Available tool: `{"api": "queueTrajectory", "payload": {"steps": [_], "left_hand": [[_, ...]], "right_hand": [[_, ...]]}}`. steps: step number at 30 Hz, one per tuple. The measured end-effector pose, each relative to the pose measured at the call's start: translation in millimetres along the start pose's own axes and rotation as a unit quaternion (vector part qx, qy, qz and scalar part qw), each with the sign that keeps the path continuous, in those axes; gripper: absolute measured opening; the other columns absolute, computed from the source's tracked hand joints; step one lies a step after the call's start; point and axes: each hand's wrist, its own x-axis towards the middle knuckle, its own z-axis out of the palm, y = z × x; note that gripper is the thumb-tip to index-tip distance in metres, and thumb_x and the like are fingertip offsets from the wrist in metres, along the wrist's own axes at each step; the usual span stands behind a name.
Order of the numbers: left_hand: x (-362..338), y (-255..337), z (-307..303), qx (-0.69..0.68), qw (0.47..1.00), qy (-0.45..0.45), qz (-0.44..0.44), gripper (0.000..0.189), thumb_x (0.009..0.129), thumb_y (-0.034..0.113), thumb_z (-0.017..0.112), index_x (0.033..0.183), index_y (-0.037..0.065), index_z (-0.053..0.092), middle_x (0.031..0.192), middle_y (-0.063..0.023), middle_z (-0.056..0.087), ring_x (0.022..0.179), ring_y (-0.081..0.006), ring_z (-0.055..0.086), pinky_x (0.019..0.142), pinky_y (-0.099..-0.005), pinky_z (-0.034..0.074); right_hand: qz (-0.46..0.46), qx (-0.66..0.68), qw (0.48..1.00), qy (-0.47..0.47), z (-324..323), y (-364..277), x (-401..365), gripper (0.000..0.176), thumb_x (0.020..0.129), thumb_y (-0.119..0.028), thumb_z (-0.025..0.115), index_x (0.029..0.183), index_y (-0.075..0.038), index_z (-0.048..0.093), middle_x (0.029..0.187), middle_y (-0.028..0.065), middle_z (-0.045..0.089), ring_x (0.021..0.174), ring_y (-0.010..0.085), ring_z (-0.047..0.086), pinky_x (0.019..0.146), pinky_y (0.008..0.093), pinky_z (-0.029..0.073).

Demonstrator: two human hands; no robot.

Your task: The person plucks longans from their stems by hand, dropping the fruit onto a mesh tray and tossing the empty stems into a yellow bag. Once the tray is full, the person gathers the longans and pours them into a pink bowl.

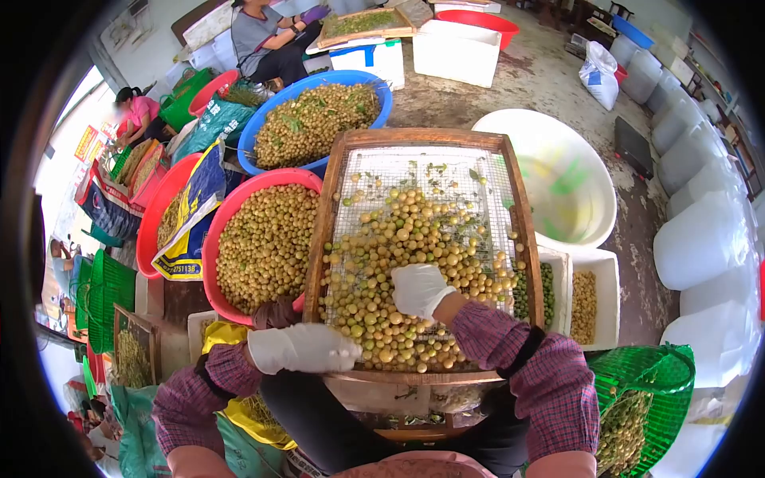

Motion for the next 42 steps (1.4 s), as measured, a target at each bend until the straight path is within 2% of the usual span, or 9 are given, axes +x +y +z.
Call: {"api": "queueTrajectory", "payload": {"steps": [5, 9, 12, 18, 21, 27, 31, 37, 42], "left_hand": [[51, 0, -5, 0.141, 0.988, 0.021, 0.064, 0.045, 0.089, 0.028, 0.048, 0.133, 0.017, 0.048, 0.112, -0.0168, 0.056, 0.103, -0.0333, 0.057, 0.091, -0.043, 0.043], [70, 15, -52, 0.166, 0.981, 0.102, -0.011, 0.05, 0.082, 0.007, 0.049, 0.13, 0.02, 0.051, 0.127, -0.0147, 0.045, 0.106, -0.0328, 0.056, 0.089, -0.0407, 0.047], [82, -27, -71, 0.136, 0.969, 0.203, 0.025, 0.052, 0.08, -0.002, 0.048, 0.127, 0.021, 0.054, 0.123, -0.0134, 0.045, 0.109, -0.0304, 0.053, 0.092, -0.0361, 0.045], [61, -76, -103, -0.095, 0.896, 0.428, 0.068, 0.037, 0.083, -0.002, 0.057, 0.113, 0.018, 0.064, 0.115, -0.0064, 0.054, 0.106, -0.0227, 0.055, 0.094, -0.0306, 0.044], [66, -82, -98, 0.06, 0.911, 0.409, -0.001, 0.035, 0.081, 0.004, 0.062, 0.114, 0.017, 0.064, 0.114, -0.0085, 0.054, 0.105, -0.0266, 0.055, 0.092, -0.0332, 0.045], [79, -69, -75, 0.124, 0.902, 0.409, -0.065, 0.033, 0.081, 0.014, 0.063, 0.115, 0.015, 0.062, 0.113, -0.012, 0.051, 0.106, -0.0317, 0.052, 0.091, -0.0382, 0.045], [72, -52, -53, 0.123, 0.927, 0.348, -0.066, 0.033, 0.081, 0.015, 0.062, 0.114, 0.011, 0.06, 0.112, -0.0132, 0.05, 0.104, -0.0345, 0.052, 0.091, -0.0375, 0.045], [52, -47, -36, -0.048, 0.98, 0.189, 0.031, 0.026, 0.083, 0.015, 0.058, 0.107, 0.006, 0.063, 0.104, -0.0165, 0.057, 0.101, -0.0315, 0.056, 0.09, -0.0383, 0.044], [60, -48, -34, 0.027, 0.94, 0.34, 0.014, 0.019, 0.085, 0.017, 0.058, 0.1, 0.015, 0.069, 0.102, -0.0095, 0.058, 0.093, -0.0291, 0.059, 0.082, -0.0367, 0.047]], "right_hand": [[-0.014, 0.199, 0.979, 0.044, 7, 15, -11, 0.037, 0.076, -0.018, 0.056, 0.11, -0.005, 0.06, 0.073, 0.0177, 0.063, 0.066, 0.0337, 0.063, 0.065, 0.0427, 0.049], [0.22, 0.416, 0.874, -0.117, -33, 32, 9, 0.061, 0.081, -0.007, 0.052, 0.141, -0.012, 0.037, 0.09, 0.0197, 0.065, 0.06, 0.0213, 0.063, 0.053, 0.0312, 0.054], [0.258, 0.341, 0.903, -0.042, -46, 48, 18, 0.057, 0.087, -0.002, 0.048, 0.141, -0.009, 0.033, 0.089, 0.019, 0.062, 0.052, 0.0155, 0.058, 0.04, 0.024, 0.049], [0.237, 0.498, 0.834, 0.03, -57, 83, 23, 0.055, 0.082, -0.001, 0.049, 0.136, -0.008, 0.042, 0.105, 0.0181, 0.061, 0.067, 0.0186, 0.064, 0.056, 0.0299, 0.059], [0.199, 0.534, 0.821, 0.045, -48, 70, 31, 0.045, 0.082, 0.002, 0.054, 0.127, -0.006, 0.053, 0.107, 0.0182, 0.062, 0.075, 0.0172, 0.064, 0.064, 0.0256, 0.058], [0.01, 0.203, 0.979, -0.002, -15, 14, 32, 0.019, 0.078, -0.009, 0.059, 0.094, -0.003, 0.067, 0.089, 0.0151, 0.067, 0.077, 0.0261, 0.064, 0.066, 0.0373, 0.053], [-0.059, -0.049, 0.997, -0.015, 4, -1, 28, 0.013, 0.07, -0.011, 0.059, 0.078, -0.002, 0.065, 0.065, 0.015, 0.061, 0.063, 0.0312, 0.063, 0.057, 0.041, 0.049], [-0.086, -0.112, 0.99, -0.007, 9, -6, 32, 0.012, 0.065, -0.007, 0.058, 0.072, 0.0, 0.063, 0.063, 0.0137, 0.06, 0.057, 0.0302, 0.062, 0.049, 0.0399, 0.047], [-0.052, -0.085, 0.995, 0.01, -11, -1, 30, 0.016, 0.072, -0.017, 0.061, 0.078, -0.003, 0.065, 0.063, 0.0109, 0.062, 0.054, 0.0273, 0.061, 0.051, 0.0383, 0.048]]}}
